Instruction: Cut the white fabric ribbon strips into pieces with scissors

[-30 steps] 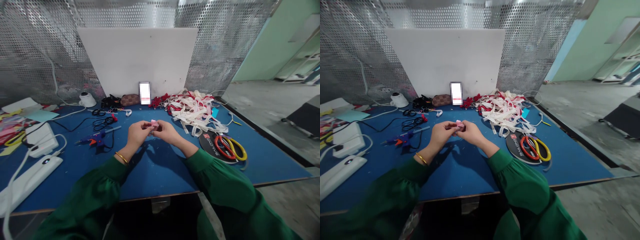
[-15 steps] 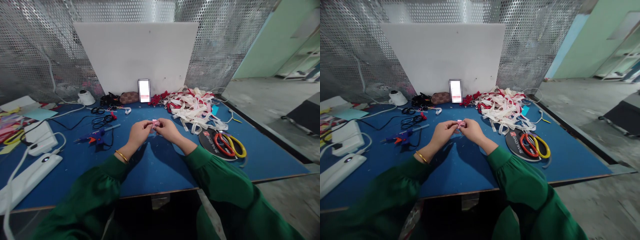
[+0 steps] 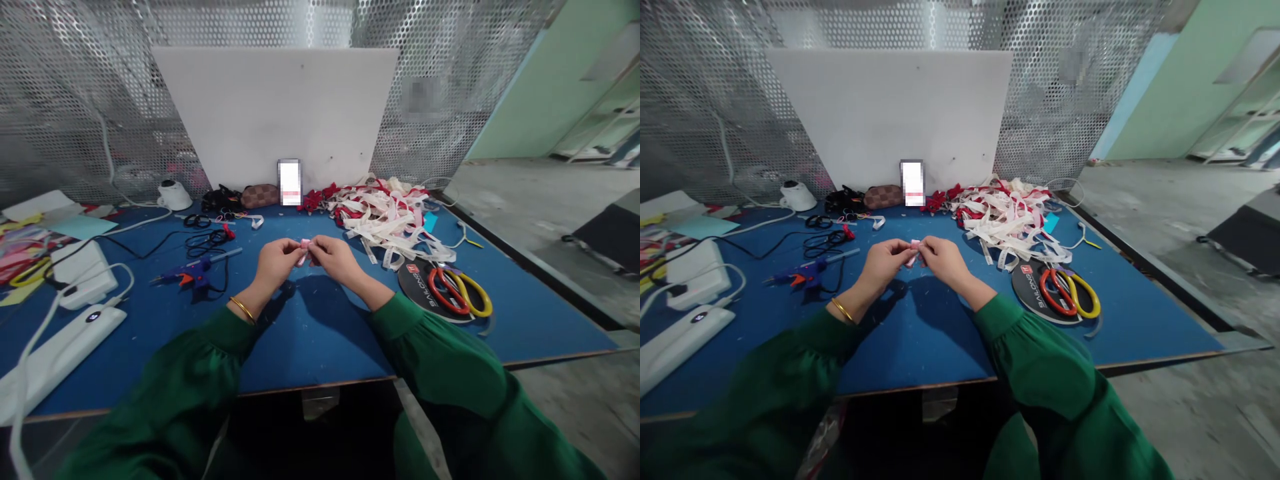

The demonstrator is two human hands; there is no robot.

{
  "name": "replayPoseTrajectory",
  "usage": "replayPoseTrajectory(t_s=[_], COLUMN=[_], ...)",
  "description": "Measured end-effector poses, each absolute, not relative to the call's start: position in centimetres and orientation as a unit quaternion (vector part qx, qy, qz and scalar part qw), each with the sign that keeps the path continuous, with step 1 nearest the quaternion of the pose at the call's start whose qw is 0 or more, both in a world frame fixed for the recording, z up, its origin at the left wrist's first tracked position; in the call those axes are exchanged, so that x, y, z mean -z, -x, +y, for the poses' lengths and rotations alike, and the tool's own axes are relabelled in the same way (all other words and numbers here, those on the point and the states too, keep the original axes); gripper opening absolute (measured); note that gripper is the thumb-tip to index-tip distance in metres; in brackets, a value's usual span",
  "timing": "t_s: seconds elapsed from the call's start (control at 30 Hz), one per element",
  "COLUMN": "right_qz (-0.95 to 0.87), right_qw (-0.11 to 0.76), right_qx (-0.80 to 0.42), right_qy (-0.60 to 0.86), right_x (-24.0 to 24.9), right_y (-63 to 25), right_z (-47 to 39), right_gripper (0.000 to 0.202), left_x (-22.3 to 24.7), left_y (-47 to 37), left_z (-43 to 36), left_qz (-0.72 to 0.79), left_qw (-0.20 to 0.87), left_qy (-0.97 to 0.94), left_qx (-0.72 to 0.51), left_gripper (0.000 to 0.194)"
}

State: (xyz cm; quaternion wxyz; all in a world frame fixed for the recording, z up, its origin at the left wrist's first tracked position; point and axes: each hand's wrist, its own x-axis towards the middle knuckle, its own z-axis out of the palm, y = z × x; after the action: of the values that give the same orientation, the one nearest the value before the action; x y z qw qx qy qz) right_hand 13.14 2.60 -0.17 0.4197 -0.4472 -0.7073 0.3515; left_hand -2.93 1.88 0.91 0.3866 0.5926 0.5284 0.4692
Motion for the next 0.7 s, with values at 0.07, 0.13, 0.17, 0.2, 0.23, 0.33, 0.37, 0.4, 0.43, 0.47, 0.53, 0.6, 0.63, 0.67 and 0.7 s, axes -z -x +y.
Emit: replayPoseTrajectory(t_s=[0.07,0.13,0.17,0.2,0.23,0.33,0.37,0.4,0.43,0.47,0.53,0.6,0.63,0.67,0.7], right_qz=[-0.704,-0.690,-0.685,-0.679,-0.671,-0.647,-0.652,-0.666,-0.687,-0.710,-0.749,-0.774,-0.782,-0.785,-0.784], right_qw=[0.437,0.453,0.456,0.459,0.459,0.454,0.452,0.450,0.446,0.440,0.421,0.398,0.386,0.375,0.365], right_qx=[-0.334,-0.349,-0.358,-0.367,-0.377,-0.398,-0.387,-0.361,-0.324,-0.282,-0.209,-0.163,-0.148,-0.138,-0.132], right_qy=[0.449,0.445,0.441,0.440,0.443,0.466,0.471,0.473,0.473,0.472,0.468,0.464,0.467,0.474,0.485], right_x=[0.2,0.2,0.3,0.3,0.3,0.3,0.2,0.1,0.1,0.0,-0.1,-0.2,-0.2,-0.2,-0.1], right_y=[-13.3,-13.4,-13.4,-13.3,-13.3,-13.0,-12.9,-12.8,-12.6,-12.5,-12.2,-11.9,-11.7,-11.7,-11.6], right_z=[2.7,2.7,2.8,2.8,2.8,2.6,2.4,2.2,1.9,1.6,0.9,0.3,0.1,0.0,0.0], right_gripper=[0.021,0.013,0.010,0.009,0.009,0.014,0.015,0.016,0.016,0.016,0.016,0.014,0.014,0.017,0.020], left_x=[-1.4,-1.8,-1.9,-1.9,-1.9,-1.7,-1.5,-1.4,-1.3,-1.2,-1.0,-0.8,-0.8,-0.8,-0.8], left_y=[2.7,2.6,2.5,2.5,2.4,2.4,2.4,2.5,2.5,2.5,2.6,2.6,2.6,2.6,2.6], left_z=[1.6,1.3,1.3,1.2,1.3,1.4,1.5,1.5,1.6,1.6,1.6,1.6,1.6,1.5,1.5], left_qz=[0.525,0.525,0.524,0.521,0.519,0.516,0.518,0.520,0.523,0.526,0.532,0.539,0.543,0.546,0.548], left_qw=[0.420,0.439,0.444,0.447,0.449,0.444,0.438,0.431,0.424,0.415,0.396,0.387,0.385,0.383,0.384], left_qy=[-0.580,-0.570,-0.567,-0.564,-0.560,-0.545,-0.540,-0.536,-0.533,-0.530,-0.528,-0.523,-0.521,-0.519,-0.516], left_qx=[-0.460,-0.455,-0.455,-0.458,-0.464,-0.490,-0.498,-0.506,-0.513,-0.520,-0.530,-0.535,-0.535,-0.535,-0.534], left_gripper=[0.021,0.020,0.021,0.023,0.024,0.027,0.026,0.025,0.024,0.023,0.023,0.024,0.024,0.025,0.025])
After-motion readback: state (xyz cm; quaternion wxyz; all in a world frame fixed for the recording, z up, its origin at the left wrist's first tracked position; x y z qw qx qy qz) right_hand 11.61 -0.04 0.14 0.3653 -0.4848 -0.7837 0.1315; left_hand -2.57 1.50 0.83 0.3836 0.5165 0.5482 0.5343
